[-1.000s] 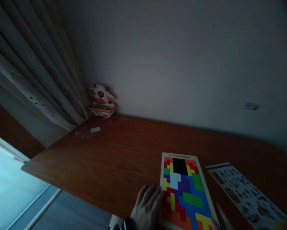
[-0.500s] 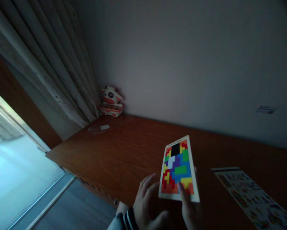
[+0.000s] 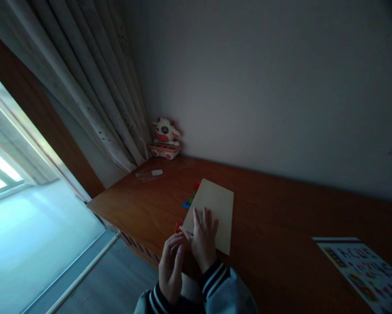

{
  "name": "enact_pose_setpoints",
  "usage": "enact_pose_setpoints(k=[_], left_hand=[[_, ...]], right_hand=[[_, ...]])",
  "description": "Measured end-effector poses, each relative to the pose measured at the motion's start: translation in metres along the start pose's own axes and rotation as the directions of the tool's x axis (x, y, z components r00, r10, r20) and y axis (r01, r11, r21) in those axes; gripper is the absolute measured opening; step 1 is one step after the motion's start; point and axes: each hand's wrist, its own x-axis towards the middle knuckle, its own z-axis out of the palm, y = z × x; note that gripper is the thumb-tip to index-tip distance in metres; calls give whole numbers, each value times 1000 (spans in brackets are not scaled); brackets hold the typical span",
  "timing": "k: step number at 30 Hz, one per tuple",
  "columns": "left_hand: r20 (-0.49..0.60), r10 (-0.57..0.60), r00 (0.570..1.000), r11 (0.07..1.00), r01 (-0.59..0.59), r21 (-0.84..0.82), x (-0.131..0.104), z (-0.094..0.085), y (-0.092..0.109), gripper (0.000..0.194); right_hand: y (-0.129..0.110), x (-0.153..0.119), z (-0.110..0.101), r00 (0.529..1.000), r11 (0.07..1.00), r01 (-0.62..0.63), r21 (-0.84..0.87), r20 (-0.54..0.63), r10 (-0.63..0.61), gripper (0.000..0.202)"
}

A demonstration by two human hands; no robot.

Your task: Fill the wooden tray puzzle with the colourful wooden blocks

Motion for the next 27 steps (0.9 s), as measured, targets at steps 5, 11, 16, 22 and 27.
enact_pose_setpoints(k=[5,11,16,22,27], left_hand=[[78,44,996,992,-52,113,-3,-2,-8,21],[70,140,988,718,-150,680,17,-13,-27,38],[237,73,969,455,-244,857,24,-9,-53,69],[395,76,916,455,-384,803,38,18,-60,85],[458,49,887,486,-422,765,50,45,-61,92]], right_hand=[[2,-4,-3,999,998,8,-60,36,-6,72],[6,-4,-6,998,999,39,19,-47,-38,67],[19,-1,-22,954,961,121,248,-295,-44,72],[52,-17,-71,871,814,95,573,-444,211,64],[99,-52,-90,761,807,-46,589,-502,410,64]])
